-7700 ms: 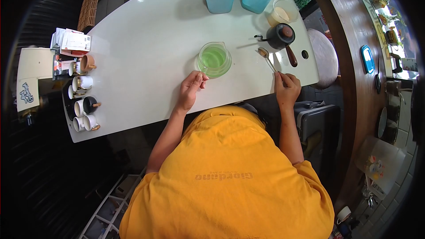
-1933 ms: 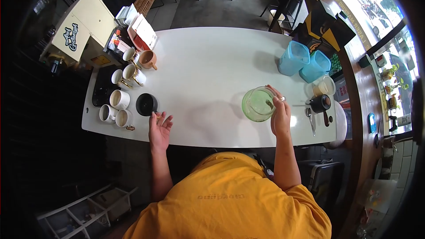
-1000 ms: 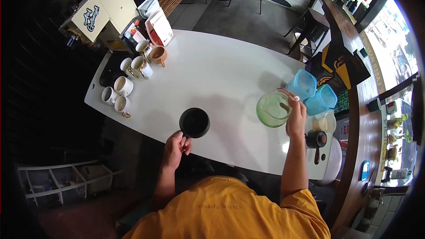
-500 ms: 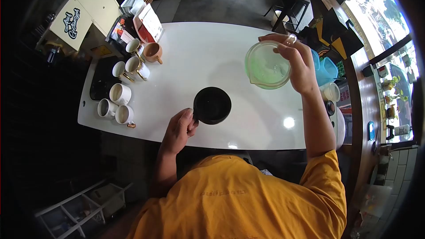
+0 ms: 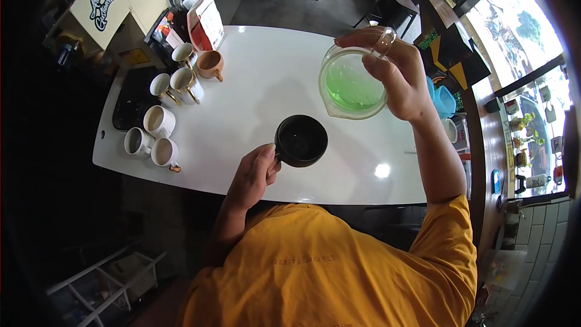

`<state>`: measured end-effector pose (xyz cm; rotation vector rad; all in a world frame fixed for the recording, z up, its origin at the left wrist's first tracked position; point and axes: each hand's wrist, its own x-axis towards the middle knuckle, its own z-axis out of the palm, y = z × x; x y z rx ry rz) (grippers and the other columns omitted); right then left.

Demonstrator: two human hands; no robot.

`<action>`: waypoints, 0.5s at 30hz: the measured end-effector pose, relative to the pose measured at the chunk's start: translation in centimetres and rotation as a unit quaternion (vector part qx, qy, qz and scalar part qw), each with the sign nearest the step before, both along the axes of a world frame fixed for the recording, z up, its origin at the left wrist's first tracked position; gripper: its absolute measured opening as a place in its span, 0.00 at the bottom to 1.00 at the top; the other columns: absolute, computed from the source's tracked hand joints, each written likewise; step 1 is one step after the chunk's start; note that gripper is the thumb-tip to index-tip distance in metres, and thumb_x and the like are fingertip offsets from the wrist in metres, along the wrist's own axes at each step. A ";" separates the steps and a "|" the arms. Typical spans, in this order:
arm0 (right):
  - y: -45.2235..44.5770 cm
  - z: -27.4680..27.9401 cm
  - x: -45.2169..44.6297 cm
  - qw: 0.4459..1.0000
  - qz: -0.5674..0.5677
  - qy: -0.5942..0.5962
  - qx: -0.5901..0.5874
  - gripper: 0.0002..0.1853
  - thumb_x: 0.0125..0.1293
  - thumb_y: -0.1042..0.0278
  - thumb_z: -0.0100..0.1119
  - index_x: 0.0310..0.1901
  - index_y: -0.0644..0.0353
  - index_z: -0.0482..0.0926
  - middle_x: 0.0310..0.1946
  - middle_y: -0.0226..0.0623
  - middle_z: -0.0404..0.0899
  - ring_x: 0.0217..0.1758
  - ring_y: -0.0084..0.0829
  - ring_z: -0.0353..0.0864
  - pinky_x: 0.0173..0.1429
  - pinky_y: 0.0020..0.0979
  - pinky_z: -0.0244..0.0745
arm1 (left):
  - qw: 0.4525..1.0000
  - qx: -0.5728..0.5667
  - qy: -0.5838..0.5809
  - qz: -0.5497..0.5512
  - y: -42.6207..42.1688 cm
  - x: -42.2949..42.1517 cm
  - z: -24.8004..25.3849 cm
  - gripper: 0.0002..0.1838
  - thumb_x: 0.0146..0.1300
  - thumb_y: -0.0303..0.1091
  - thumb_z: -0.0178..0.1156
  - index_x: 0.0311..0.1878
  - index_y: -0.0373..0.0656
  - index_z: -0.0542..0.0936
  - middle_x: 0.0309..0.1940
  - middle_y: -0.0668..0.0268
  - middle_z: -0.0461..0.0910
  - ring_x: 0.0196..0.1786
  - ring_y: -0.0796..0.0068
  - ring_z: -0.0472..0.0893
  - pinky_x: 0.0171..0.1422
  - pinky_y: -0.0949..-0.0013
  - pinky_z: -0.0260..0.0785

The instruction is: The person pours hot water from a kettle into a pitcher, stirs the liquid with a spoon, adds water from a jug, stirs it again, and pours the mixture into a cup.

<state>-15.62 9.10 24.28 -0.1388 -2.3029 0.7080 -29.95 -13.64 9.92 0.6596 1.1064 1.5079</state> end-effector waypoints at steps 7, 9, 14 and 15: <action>-0.7 0.5 -1.2 0.999 0.020 -0.026 0.031 0.17 0.57 0.61 0.53 0.39 0.67 0.83 0.42 0.45 0.83 0.44 0.40 0.81 0.56 0.37 0.70 | 1.000 -0.013 0.024 -0.007 0.1 0.1 0.0 0.19 0.73 0.45 0.41 0.26 0.47 0.60 0.22 0.74 0.58 0.25 0.85 0.58 0.24 0.79 0.50; -1.0 0.6 -1.4 0.998 0.019 -0.031 0.050 0.18 0.56 0.60 0.53 0.39 0.66 0.83 0.41 0.45 0.83 0.44 0.40 0.81 0.58 0.38 0.68 | 1.000 -0.017 0.026 -0.005 0.0 0.2 0.1 0.19 0.73 0.45 0.41 0.26 0.47 0.60 0.22 0.74 0.58 0.25 0.85 0.58 0.25 0.79 0.51; -1.1 0.7 -1.5 0.995 0.020 -0.032 0.089 0.19 0.56 0.58 0.53 0.39 0.66 0.83 0.40 0.45 0.84 0.44 0.40 0.81 0.59 0.38 0.67 | 1.000 -0.006 0.022 -0.007 -0.1 0.3 0.1 0.18 0.73 0.43 0.41 0.26 0.47 0.60 0.23 0.74 0.58 0.27 0.84 0.60 0.25 0.79 0.52; -1.2 0.7 -1.5 0.994 0.016 -0.029 0.102 0.20 0.56 0.57 0.52 0.39 0.66 0.83 0.40 0.45 0.84 0.44 0.40 0.81 0.59 0.38 0.68 | 1.000 -0.007 0.023 -0.007 -0.1 0.4 0.1 0.18 0.73 0.43 0.41 0.26 0.47 0.60 0.23 0.74 0.58 0.27 0.84 0.60 0.25 0.79 0.52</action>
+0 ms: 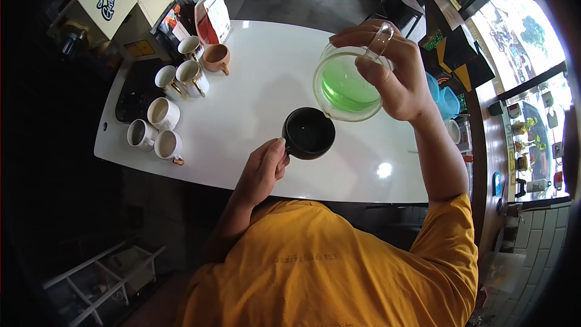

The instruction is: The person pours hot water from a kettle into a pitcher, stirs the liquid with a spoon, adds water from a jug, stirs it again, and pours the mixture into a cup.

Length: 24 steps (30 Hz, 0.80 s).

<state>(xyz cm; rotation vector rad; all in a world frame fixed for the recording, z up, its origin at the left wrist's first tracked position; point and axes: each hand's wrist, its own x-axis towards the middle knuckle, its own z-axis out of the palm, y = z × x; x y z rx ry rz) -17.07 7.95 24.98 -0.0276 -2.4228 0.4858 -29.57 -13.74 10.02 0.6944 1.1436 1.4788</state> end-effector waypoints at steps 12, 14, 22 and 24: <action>-0.5 0.3 0.3 0.999 0.009 0.017 0.051 0.21 0.54 0.55 0.52 0.37 0.65 0.84 0.38 0.44 0.84 0.41 0.39 0.82 0.60 0.40 0.67 | 0.999 0.025 -0.026 0.003 -0.1 0.8 -0.1 0.19 0.75 0.44 0.41 0.26 0.46 0.62 0.23 0.73 0.61 0.23 0.87 0.55 0.26 0.80 0.51; -0.7 0.3 0.4 0.998 0.006 0.017 0.053 0.21 0.54 0.55 0.52 0.36 0.65 0.84 0.38 0.44 0.84 0.41 0.39 0.82 0.61 0.40 0.67 | 1.000 0.024 -0.006 -0.009 -0.3 0.7 -0.2 0.18 0.74 0.43 0.41 0.27 0.47 0.61 0.23 0.74 0.58 0.28 0.84 0.60 0.25 0.79 0.53; -1.2 0.4 0.7 0.996 0.004 0.019 0.087 0.20 0.53 0.56 0.52 0.36 0.65 0.84 0.38 0.44 0.85 0.41 0.39 0.83 0.62 0.40 0.66 | 0.999 0.026 -0.027 -0.025 -0.9 0.8 -0.1 0.19 0.74 0.47 0.40 0.28 0.47 0.61 0.23 0.72 0.62 0.24 0.84 0.59 0.25 0.79 0.52; -1.3 0.5 0.7 0.996 0.003 0.017 0.090 0.21 0.53 0.55 0.52 0.36 0.65 0.84 0.38 0.43 0.85 0.41 0.39 0.83 0.62 0.40 0.66 | 0.999 0.029 -0.025 -0.020 -0.9 0.8 0.0 0.19 0.74 0.47 0.40 0.28 0.47 0.61 0.23 0.71 0.62 0.23 0.85 0.58 0.25 0.80 0.52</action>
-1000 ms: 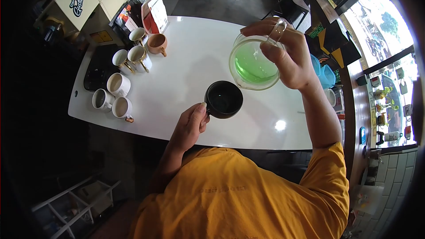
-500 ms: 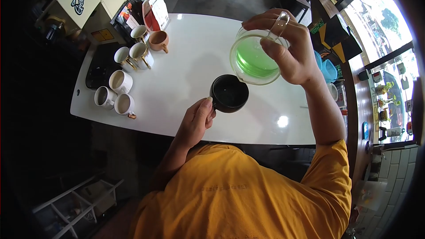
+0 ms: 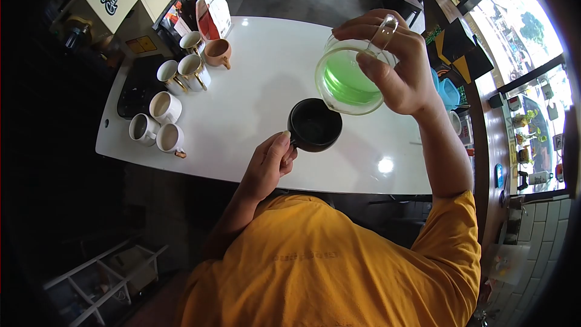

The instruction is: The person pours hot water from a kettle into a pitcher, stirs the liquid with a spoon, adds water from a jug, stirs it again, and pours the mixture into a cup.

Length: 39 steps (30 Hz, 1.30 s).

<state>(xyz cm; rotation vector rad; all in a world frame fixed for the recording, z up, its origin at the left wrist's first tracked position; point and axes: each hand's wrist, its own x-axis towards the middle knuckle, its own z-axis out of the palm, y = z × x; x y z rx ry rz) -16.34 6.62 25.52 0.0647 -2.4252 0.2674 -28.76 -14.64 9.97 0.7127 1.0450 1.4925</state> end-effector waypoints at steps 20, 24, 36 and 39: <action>-0.2 0.5 -0.4 0.999 0.006 0.006 0.033 0.19 0.51 0.57 0.54 0.33 0.65 0.84 0.37 0.44 0.85 0.38 0.38 0.84 0.60 0.38 0.69 | 1.000 0.006 0.021 -0.010 -0.2 -0.2 0.6 0.20 0.73 0.48 0.40 0.26 0.47 0.60 0.24 0.69 0.63 0.22 0.83 0.58 0.26 0.79 0.53; -0.3 0.5 -0.6 0.999 0.003 0.007 0.033 0.20 0.52 0.56 0.54 0.34 0.65 0.85 0.37 0.44 0.85 0.38 0.37 0.84 0.60 0.38 0.70 | 0.999 -0.002 0.031 -0.011 -0.3 -0.4 0.6 0.20 0.73 0.47 0.40 0.26 0.47 0.60 0.24 0.68 0.64 0.22 0.83 0.59 0.26 0.78 0.53; -0.7 0.5 -1.1 0.999 0.004 0.014 0.051 0.20 0.52 0.55 0.53 0.34 0.65 0.85 0.37 0.44 0.85 0.38 0.38 0.84 0.58 0.39 0.72 | 0.999 -0.002 0.046 -0.010 -0.5 -0.8 0.6 0.18 0.72 0.44 0.39 0.25 0.46 0.60 0.24 0.67 0.65 0.22 0.82 0.60 0.28 0.77 0.54; -0.8 0.5 -1.1 0.999 0.005 0.018 0.051 0.20 0.52 0.56 0.53 0.33 0.65 0.85 0.37 0.44 0.85 0.38 0.38 0.84 0.59 0.39 0.71 | 0.999 -0.006 0.035 -0.010 -0.4 -0.8 0.3 0.18 0.71 0.43 0.40 0.25 0.46 0.61 0.24 0.67 0.66 0.23 0.82 0.61 0.28 0.77 0.55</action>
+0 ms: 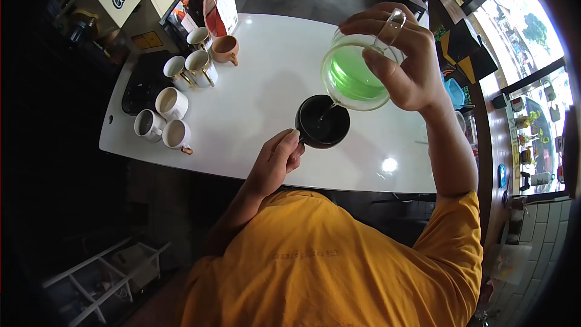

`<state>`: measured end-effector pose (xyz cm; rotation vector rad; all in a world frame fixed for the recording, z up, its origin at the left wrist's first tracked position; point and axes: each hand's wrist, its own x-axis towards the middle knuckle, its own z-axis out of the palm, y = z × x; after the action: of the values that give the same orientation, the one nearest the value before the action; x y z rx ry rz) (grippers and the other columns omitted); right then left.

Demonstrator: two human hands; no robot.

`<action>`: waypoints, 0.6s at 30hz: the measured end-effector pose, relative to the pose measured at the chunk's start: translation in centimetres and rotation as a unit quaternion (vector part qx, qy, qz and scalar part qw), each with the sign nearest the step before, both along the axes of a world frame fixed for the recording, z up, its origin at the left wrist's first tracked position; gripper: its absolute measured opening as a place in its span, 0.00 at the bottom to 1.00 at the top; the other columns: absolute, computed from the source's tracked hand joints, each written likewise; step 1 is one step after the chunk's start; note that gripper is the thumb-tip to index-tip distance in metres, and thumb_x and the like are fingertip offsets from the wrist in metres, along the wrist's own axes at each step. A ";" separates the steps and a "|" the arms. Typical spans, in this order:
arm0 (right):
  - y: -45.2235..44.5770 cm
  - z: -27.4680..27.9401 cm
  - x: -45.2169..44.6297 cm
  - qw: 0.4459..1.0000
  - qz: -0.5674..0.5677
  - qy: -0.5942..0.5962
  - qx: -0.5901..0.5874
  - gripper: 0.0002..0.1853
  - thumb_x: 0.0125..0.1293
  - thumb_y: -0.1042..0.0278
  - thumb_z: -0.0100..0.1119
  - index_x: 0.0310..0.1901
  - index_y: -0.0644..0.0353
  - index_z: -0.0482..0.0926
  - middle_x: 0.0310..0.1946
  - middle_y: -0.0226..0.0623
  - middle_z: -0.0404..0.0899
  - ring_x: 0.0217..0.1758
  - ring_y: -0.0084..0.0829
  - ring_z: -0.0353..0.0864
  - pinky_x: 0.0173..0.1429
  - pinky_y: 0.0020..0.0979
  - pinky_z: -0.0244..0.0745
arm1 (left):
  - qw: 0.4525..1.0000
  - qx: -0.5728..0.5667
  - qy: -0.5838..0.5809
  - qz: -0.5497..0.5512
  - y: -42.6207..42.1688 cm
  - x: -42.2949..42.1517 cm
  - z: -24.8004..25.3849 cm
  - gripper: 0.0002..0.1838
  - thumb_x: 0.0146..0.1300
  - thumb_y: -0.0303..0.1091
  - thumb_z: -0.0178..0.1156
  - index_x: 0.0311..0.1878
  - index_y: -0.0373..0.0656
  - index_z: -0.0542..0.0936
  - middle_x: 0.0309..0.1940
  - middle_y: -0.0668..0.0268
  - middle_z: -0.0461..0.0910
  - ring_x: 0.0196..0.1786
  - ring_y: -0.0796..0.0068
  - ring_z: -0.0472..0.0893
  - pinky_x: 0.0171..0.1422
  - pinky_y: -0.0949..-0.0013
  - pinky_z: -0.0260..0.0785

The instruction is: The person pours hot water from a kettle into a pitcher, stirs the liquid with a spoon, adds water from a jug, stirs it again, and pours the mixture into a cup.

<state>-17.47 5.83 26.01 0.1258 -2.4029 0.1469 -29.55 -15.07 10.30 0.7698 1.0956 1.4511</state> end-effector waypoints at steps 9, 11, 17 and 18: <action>-0.1 0.0 0.2 1.000 -0.007 -0.010 0.026 0.21 0.52 0.54 0.52 0.34 0.65 0.85 0.37 0.44 0.85 0.38 0.37 0.85 0.59 0.37 0.71 | 1.000 0.003 -0.020 0.007 0.2 -0.2 -0.8 0.19 0.72 0.46 0.41 0.27 0.46 0.61 0.24 0.69 0.64 0.22 0.82 0.60 0.28 0.77 0.53; -0.1 0.1 0.3 1.000 -0.010 -0.009 0.026 0.21 0.52 0.54 0.52 0.34 0.65 0.84 0.37 0.44 0.85 0.38 0.37 0.85 0.58 0.37 0.71 | 1.000 0.014 -0.011 0.005 0.2 -0.3 -0.8 0.19 0.72 0.47 0.41 0.27 0.46 0.61 0.24 0.70 0.64 0.22 0.82 0.60 0.27 0.77 0.53; -0.2 0.0 0.4 1.000 -0.018 -0.008 0.007 0.22 0.52 0.54 0.52 0.35 0.65 0.85 0.37 0.45 0.85 0.38 0.38 0.85 0.59 0.37 0.70 | 1.000 0.010 -0.009 0.016 0.3 -0.2 -0.9 0.19 0.72 0.47 0.41 0.27 0.46 0.61 0.23 0.71 0.62 0.22 0.83 0.59 0.27 0.77 0.52; -0.2 -0.1 0.4 1.000 -0.018 -0.007 0.012 0.22 0.52 0.54 0.52 0.35 0.65 0.85 0.37 0.45 0.85 0.38 0.38 0.85 0.59 0.38 0.70 | 1.000 0.009 -0.008 0.016 0.3 -0.1 -0.8 0.19 0.72 0.47 0.41 0.27 0.46 0.61 0.23 0.71 0.62 0.22 0.83 0.59 0.27 0.77 0.52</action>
<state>-17.08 5.65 25.95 0.0933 -2.4199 0.1037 -29.69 -14.80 9.52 0.7552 1.0872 1.4933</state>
